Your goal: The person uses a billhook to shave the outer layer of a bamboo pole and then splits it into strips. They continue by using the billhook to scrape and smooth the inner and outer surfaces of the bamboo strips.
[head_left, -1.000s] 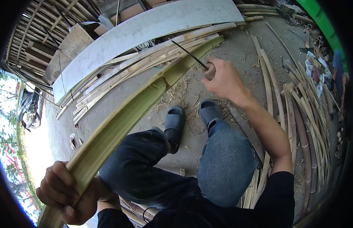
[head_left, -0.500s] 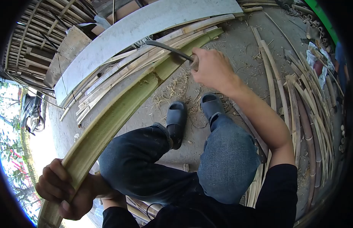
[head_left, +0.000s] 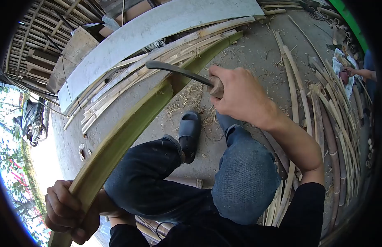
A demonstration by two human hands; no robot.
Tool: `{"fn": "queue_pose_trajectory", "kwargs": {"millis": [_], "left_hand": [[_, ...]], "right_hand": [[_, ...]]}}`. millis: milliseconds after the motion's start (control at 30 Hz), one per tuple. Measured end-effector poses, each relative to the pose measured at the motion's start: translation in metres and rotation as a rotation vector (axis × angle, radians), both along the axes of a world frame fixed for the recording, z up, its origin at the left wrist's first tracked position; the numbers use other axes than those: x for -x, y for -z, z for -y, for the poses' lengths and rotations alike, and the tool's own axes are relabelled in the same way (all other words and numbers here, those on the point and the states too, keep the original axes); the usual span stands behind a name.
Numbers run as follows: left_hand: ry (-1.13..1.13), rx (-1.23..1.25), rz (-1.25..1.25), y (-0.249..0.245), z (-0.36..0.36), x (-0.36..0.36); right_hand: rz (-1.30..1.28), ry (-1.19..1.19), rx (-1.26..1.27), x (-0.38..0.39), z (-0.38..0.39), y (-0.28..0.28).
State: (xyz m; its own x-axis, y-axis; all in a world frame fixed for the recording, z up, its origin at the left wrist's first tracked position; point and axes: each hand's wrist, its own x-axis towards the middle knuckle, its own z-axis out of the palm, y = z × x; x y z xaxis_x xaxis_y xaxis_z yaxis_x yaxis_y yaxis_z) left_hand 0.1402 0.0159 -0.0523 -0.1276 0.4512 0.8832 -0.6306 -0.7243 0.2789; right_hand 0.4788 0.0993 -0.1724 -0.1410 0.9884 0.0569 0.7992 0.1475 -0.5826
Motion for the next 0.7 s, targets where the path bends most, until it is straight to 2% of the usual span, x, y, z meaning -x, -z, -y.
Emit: {"fn": "queue_pose_trajectory", "kwargs": {"millis": [67,100,200,233,267,300,333,433,500,600,700], "left_hand": [[-0.016,-0.003,-0.013,-0.002,0.004,0.003],[-0.018,-0.009,-0.021,-0.005,0.007,0.005],[-0.020,-0.077,-0.009,-0.008,0.003,0.006],[-0.025,-0.099,0.000,-0.006,-0.002,0.004],[-0.045,-0.105,0.009,-0.001,-0.003,0.001],[-0.309,-0.074,0.098,-0.001,-0.002,0.008],[-0.413,-0.004,0.076,-0.003,-0.001,0.010],[-0.426,0.050,-0.005,-0.002,-0.006,0.010],[-0.618,0.244,-0.047,0.003,-0.008,0.004],[-0.509,0.201,-0.086,0.005,-0.005,0.022],[-0.525,0.234,-0.086,-0.003,-0.006,0.025]], "right_hand": [[0.004,-0.038,-0.026,0.000,-0.005,-0.004],[0.078,0.109,-0.028,-0.011,-0.020,0.011],[0.160,0.206,0.047,-0.039,-0.041,0.024],[0.167,0.211,0.032,-0.038,-0.036,0.029],[0.037,0.090,-0.044,-0.015,-0.012,0.017],[-0.112,-0.028,-0.090,0.001,0.008,0.017],[-0.125,-0.018,-0.068,0.002,0.008,0.028],[0.000,0.143,0.003,-0.020,-0.038,0.077],[0.106,0.365,0.137,-0.057,-0.075,0.136],[0.067,0.422,0.163,-0.065,-0.075,0.117],[-0.111,0.124,-0.032,-0.001,-0.036,0.053]]}}
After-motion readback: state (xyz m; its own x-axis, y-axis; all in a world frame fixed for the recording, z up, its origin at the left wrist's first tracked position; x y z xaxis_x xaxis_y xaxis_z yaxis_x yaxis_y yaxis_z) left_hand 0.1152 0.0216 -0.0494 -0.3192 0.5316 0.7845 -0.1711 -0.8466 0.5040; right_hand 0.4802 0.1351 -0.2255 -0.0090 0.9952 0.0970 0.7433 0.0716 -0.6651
